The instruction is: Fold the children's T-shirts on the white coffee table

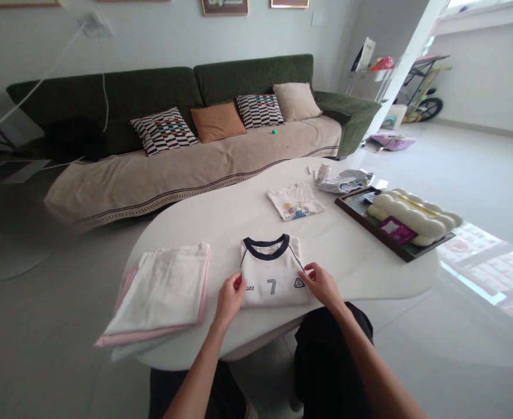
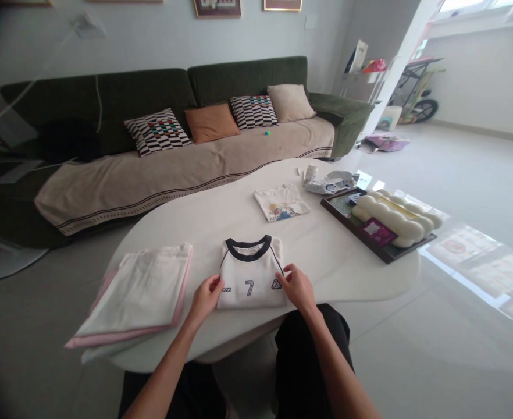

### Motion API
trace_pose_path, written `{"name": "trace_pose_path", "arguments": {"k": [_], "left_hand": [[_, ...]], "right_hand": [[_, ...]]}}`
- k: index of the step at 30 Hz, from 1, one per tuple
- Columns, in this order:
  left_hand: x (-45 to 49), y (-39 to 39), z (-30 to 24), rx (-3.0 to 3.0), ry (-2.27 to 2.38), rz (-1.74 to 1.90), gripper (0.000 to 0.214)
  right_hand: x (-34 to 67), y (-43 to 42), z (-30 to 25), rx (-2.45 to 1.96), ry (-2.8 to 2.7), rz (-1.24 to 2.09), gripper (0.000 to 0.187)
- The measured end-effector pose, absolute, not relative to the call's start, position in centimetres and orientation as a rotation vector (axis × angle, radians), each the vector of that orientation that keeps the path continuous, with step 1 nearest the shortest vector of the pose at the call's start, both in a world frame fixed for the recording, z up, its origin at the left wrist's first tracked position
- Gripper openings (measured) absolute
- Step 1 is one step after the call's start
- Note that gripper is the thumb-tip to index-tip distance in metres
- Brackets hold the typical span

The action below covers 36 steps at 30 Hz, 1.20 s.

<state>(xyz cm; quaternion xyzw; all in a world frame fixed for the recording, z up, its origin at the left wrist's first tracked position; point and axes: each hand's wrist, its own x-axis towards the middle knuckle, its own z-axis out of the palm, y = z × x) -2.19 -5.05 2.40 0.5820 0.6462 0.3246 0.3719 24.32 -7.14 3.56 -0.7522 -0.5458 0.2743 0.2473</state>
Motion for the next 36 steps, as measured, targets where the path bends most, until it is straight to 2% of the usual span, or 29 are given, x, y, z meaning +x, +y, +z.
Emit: {"name": "trace_pose_path", "arguments": {"k": [7, 13, 16, 22, 26, 29, 33, 36], "left_hand": [[-0.5, 0.1, 3.1, 1.524, 1.79, 0.778, 0.032], [1.3, -1.6, 0.7, 1.888, 1.829, 1.003, 0.057], [1.5, -2.6, -0.2, 2.054, 1.775, 1.064, 0.061], [1.2, -2.8, 0.5, 2.203, 1.763, 0.915, 0.049], [1.6, -2.3, 2.1, 2.331, 1.744, 0.812, 0.053], [2.4, -1.4, 2.6, 2.458, 1.682, 0.571, 0.058], [3.0, -0.6, 2.0, 2.444, 1.684, 0.321, 0.061], [2.4, -1.4, 1.7, 2.435, 1.668, 0.397, 0.059]], "right_hand": [[22.9, -2.5, 2.6, -2.127, -1.336, 0.483, 0.031], [23.8, 0.6, 3.5, -2.077, -1.354, 0.462, 0.02], [24.5, 0.8, 4.2, -2.001, -1.429, 0.452, 0.019], [22.9, 0.2, 4.5, -2.026, -1.453, 0.299, 0.033], [19.7, -2.2, 3.5, -1.959, -1.8, 0.087, 0.048], [18.0, -3.9, 2.3, -1.978, -2.039, 0.101, 0.06], [17.8, -4.6, 1.9, -2.013, -2.143, 0.16, 0.061], [18.5, -5.2, 2.7, -2.01, -2.145, 0.186, 0.062]]}}
